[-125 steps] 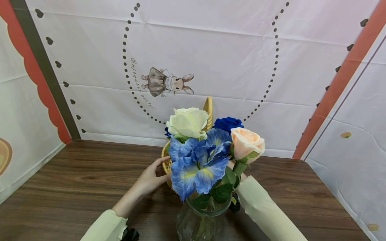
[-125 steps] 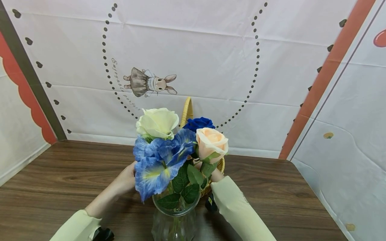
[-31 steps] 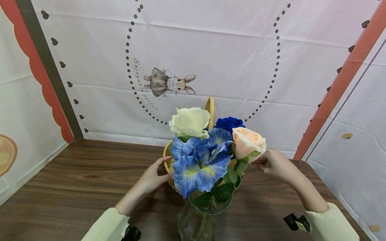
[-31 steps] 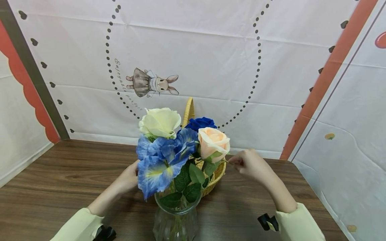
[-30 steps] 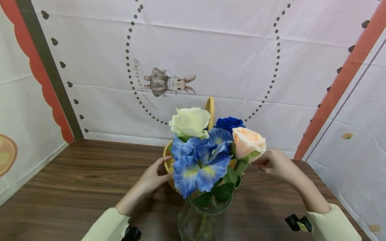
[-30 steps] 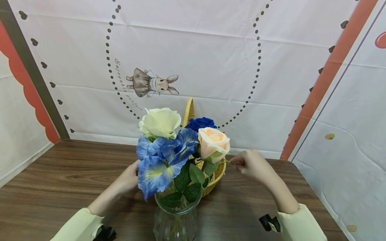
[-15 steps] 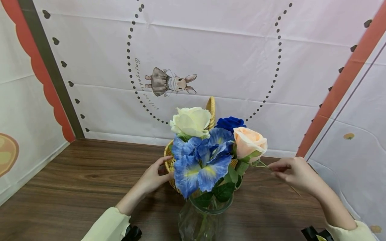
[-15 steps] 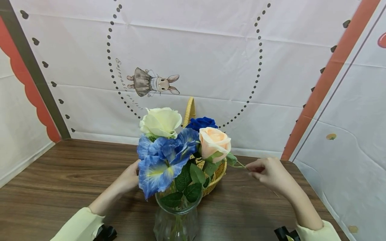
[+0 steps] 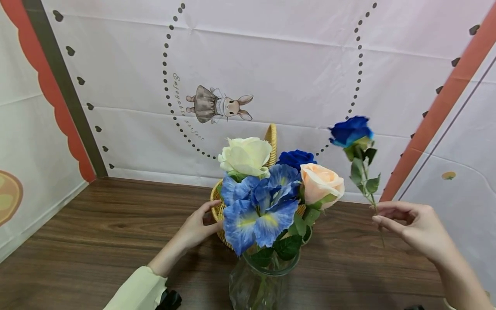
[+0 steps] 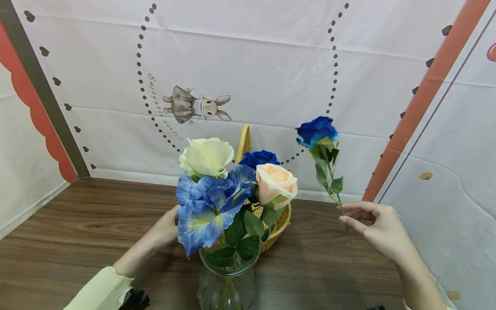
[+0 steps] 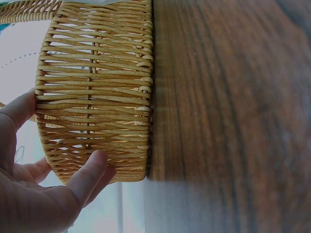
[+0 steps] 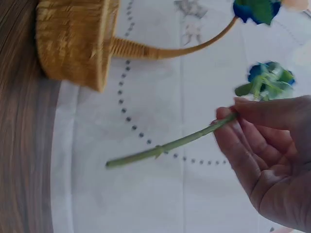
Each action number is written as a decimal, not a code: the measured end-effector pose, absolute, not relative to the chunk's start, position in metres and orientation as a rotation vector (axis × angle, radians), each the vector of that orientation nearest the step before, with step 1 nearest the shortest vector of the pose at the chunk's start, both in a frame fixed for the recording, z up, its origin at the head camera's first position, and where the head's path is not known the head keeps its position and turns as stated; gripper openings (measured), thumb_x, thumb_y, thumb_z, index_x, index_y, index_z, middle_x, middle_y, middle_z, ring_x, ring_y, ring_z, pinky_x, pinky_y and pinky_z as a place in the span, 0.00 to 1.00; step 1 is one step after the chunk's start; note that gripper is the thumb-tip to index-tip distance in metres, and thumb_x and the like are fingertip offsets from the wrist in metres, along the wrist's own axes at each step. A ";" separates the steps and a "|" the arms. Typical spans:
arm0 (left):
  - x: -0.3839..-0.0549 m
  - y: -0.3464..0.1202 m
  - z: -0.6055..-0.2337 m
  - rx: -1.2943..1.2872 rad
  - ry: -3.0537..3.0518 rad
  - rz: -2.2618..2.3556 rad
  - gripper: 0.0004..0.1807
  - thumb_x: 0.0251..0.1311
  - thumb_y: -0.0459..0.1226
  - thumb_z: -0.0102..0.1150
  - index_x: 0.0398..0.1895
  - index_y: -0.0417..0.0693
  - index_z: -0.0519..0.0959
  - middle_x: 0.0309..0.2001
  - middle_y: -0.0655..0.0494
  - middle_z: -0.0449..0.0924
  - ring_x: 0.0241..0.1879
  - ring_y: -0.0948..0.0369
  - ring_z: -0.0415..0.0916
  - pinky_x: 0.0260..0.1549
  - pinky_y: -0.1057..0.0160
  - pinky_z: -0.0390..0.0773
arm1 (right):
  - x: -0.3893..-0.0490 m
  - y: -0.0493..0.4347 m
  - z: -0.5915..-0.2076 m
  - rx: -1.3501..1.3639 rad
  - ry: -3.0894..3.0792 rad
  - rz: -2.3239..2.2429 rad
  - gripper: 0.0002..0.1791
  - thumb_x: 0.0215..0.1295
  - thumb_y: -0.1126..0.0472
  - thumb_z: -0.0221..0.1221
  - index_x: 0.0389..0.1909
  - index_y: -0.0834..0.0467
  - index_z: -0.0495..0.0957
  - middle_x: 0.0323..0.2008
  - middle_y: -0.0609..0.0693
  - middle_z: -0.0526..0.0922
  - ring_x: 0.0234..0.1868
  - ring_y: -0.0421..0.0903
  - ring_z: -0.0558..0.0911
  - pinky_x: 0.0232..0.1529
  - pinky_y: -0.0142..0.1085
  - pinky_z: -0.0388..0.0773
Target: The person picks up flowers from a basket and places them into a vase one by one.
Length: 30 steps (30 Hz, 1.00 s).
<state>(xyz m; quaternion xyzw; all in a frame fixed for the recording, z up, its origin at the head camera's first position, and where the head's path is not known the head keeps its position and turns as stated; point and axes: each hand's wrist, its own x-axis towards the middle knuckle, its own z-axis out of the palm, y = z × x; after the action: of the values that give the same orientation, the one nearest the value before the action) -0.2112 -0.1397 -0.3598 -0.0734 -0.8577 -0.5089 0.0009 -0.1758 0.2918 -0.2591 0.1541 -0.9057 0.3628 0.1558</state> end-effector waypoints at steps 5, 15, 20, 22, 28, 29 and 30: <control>-0.211 -0.140 -0.359 -0.229 -2.691 -1.604 0.32 0.55 0.44 0.61 0.64 0.53 0.64 0.64 0.39 0.60 0.57 0.44 0.64 0.48 0.43 0.68 | -0.162 0.281 -0.252 0.496 -2.396 1.234 0.12 0.52 0.77 0.60 0.34 0.59 0.80 0.25 0.42 0.83 0.22 0.39 0.81 0.23 0.29 0.77; -0.211 -0.139 -0.359 -0.227 -2.694 -1.604 0.32 0.55 0.44 0.61 0.64 0.53 0.64 0.64 0.38 0.59 0.56 0.43 0.65 0.47 0.44 0.69 | -0.139 0.248 -0.241 0.950 -1.890 1.796 0.18 0.49 0.90 0.47 0.38 0.74 0.73 0.31 0.56 0.82 0.27 0.47 0.83 0.25 0.31 0.78; -0.210 -0.140 -0.359 -0.229 -2.687 -1.615 0.32 0.55 0.44 0.62 0.64 0.53 0.64 0.64 0.38 0.58 0.56 0.44 0.65 0.46 0.46 0.71 | -0.133 0.226 -0.237 1.073 -1.731 1.922 0.16 0.51 0.92 0.41 0.37 0.79 0.70 0.34 0.63 0.80 0.28 0.53 0.82 0.26 0.37 0.79; -0.210 -0.140 -0.360 -0.230 -2.686 -1.616 0.32 0.55 0.44 0.62 0.64 0.54 0.64 0.64 0.38 0.58 0.56 0.44 0.65 0.46 0.46 0.71 | -0.132 0.216 -0.234 1.137 -1.644 1.969 0.15 0.50 0.92 0.41 0.39 0.83 0.68 0.33 0.66 0.79 0.27 0.55 0.81 0.26 0.39 0.79; -0.210 -0.140 -0.360 -0.242 -2.692 -1.609 0.32 0.56 0.43 0.61 0.64 0.53 0.63 0.65 0.38 0.58 0.56 0.43 0.65 0.46 0.46 0.71 | -0.130 0.183 -0.220 1.163 -1.581 1.965 0.17 0.50 0.91 0.44 0.43 0.84 0.66 0.30 0.66 0.79 0.26 0.55 0.81 0.29 0.39 0.79; -0.210 -0.140 -0.360 -0.242 -2.692 -1.609 0.32 0.56 0.43 0.61 0.64 0.53 0.63 0.65 0.38 0.57 0.56 0.43 0.65 0.45 0.46 0.71 | -0.131 0.178 -0.218 1.159 -1.587 1.959 0.17 0.50 0.91 0.45 0.43 0.84 0.67 0.30 0.66 0.79 0.26 0.55 0.81 0.30 0.39 0.80; -0.210 -0.140 -0.360 -0.242 -2.691 -1.608 0.32 0.55 0.43 0.61 0.64 0.53 0.63 0.65 0.38 0.58 0.56 0.43 0.65 0.45 0.46 0.72 | -0.134 0.175 -0.219 1.168 -1.585 1.949 0.17 0.49 0.91 0.45 0.43 0.84 0.67 0.30 0.67 0.79 0.26 0.56 0.81 0.30 0.40 0.80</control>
<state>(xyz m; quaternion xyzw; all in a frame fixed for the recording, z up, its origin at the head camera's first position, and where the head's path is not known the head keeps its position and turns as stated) -0.2105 -0.1401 -0.3599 -0.0770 -0.8559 -0.5114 -0.0014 -0.1335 0.1752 -0.2195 0.4144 -0.5622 0.6914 0.1846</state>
